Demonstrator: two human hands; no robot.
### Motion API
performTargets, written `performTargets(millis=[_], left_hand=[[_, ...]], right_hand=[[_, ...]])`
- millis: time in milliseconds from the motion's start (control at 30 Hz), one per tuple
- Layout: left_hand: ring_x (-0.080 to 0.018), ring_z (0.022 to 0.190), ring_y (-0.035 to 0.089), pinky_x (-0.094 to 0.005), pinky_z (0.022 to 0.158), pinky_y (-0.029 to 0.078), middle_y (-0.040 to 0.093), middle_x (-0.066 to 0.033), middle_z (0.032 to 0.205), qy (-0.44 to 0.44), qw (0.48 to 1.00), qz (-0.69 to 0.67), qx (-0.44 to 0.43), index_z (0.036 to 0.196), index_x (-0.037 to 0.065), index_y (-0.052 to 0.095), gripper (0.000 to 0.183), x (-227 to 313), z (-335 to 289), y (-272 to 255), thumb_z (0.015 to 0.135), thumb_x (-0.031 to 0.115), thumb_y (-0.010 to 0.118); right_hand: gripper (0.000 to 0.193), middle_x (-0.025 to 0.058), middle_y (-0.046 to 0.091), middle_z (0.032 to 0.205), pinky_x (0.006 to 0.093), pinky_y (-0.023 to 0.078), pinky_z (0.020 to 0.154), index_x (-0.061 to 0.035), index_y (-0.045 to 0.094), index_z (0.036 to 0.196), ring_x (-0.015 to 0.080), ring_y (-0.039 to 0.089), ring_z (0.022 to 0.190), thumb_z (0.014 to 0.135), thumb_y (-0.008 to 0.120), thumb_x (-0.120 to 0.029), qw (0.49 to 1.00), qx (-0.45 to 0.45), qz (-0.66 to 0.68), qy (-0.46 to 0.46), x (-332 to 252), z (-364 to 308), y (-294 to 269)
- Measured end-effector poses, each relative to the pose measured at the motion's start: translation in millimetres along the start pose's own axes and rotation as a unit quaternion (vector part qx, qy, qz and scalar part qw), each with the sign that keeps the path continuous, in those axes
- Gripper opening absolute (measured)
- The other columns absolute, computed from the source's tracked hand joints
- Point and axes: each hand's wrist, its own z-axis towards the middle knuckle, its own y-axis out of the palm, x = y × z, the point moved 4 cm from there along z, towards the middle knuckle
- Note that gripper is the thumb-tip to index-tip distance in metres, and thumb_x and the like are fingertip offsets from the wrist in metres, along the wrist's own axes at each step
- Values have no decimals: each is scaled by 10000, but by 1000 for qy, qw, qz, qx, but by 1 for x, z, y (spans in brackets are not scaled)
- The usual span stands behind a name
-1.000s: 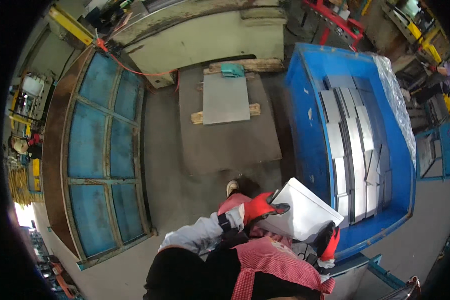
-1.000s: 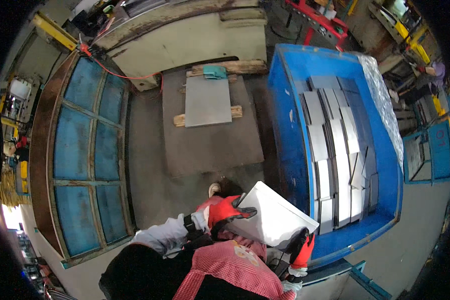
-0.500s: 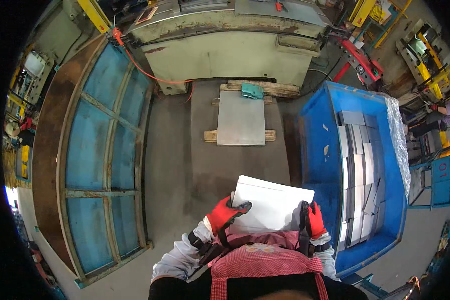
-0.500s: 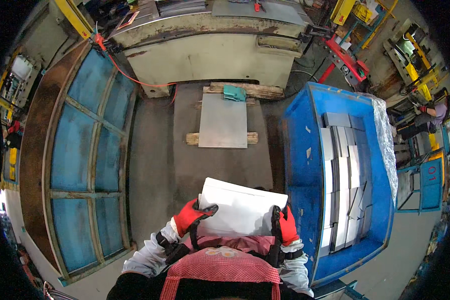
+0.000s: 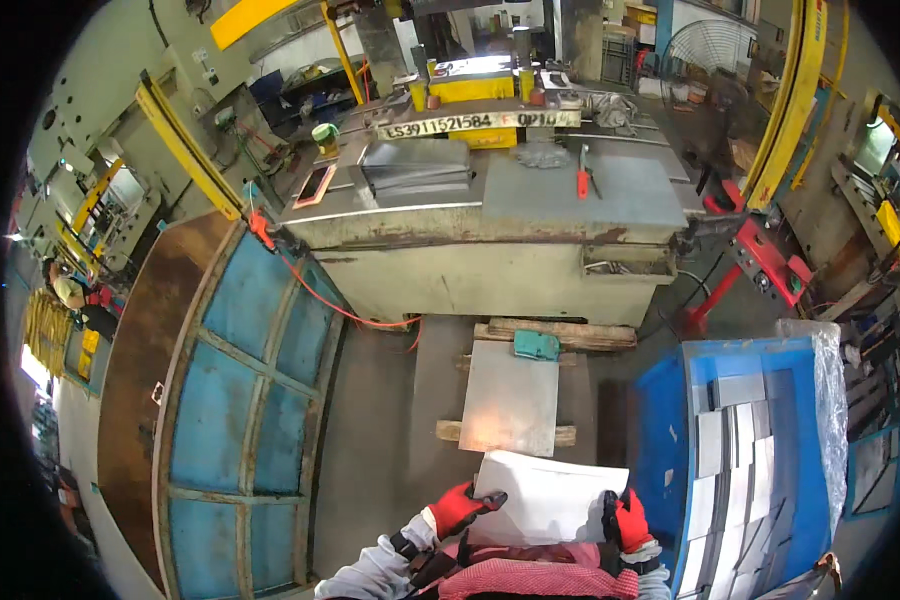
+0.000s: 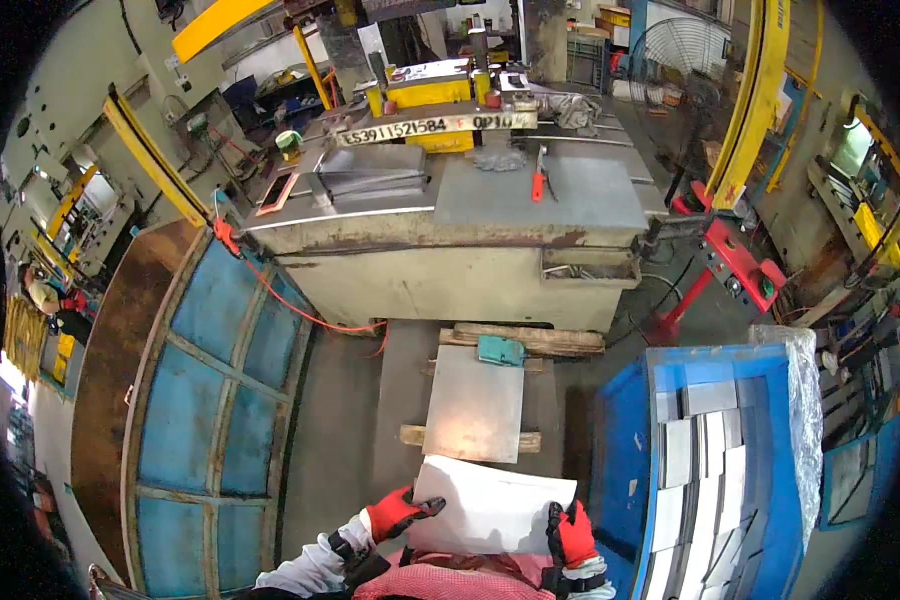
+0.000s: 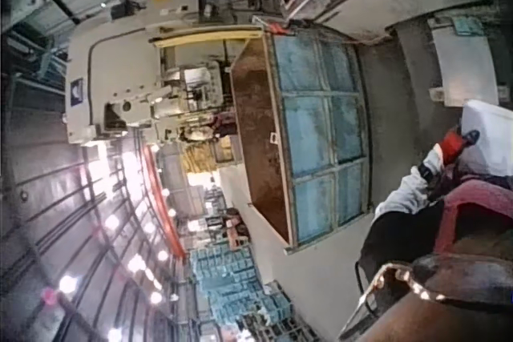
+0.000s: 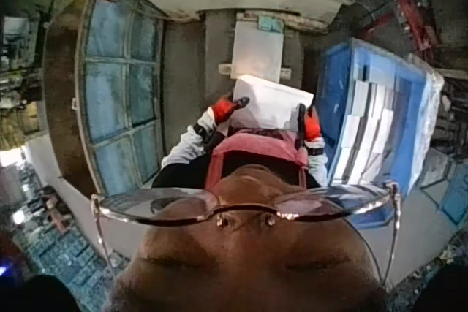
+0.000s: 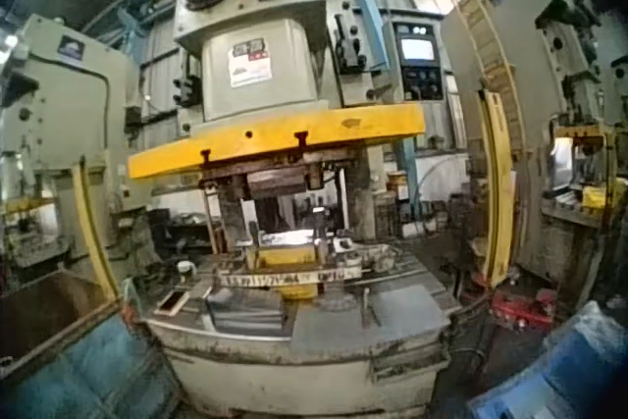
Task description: The person is picking up metal sheets from a large bin and placing them onto a press machine, as well as sorting smaller metal components into a yellow container.
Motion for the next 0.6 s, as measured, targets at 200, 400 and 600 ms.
performTargets(millis=[200, 400, 600], left_hand=[[-126, 882, 552, -277, 787, 445, 596, -57, 999, -10, 995, -85, 45, 1084, 7, 545, 376, 104, 30, 14, 770, 182, 656], [-112, 800, 549, -246, 694, 450, 602, -41, 935, 15, 986, -145, 79, 1085, 21, 547, 360, 146, 58, -21, 767, 160, 643], [-98, 771, 530, -254, 670, 443, 600, -27, 903, 41, 983, -117, 136, 1050, 14, 566, 329, 220, 94, -79, 759, 148, 645]], right_hand=[[157, 26, 480, 541, 307, 363, 422, -51, 502, 795, 139, 463, 441, 830, 550, -197, 986, -55, 159, 9, -152, 74, -92], [107, -28, 440, 542, 240, 320, 391, -84, 513, 816, 82, 411, 425, 825, 558, -181, 953, -122, 277, 17, -199, 134, -90], [60, -55, 437, 586, 218, 306, 407, -106, 518, 841, 53, 384, 456, 836, 539, -162, 934, -146, 327, 4, -235, 209, -55]])
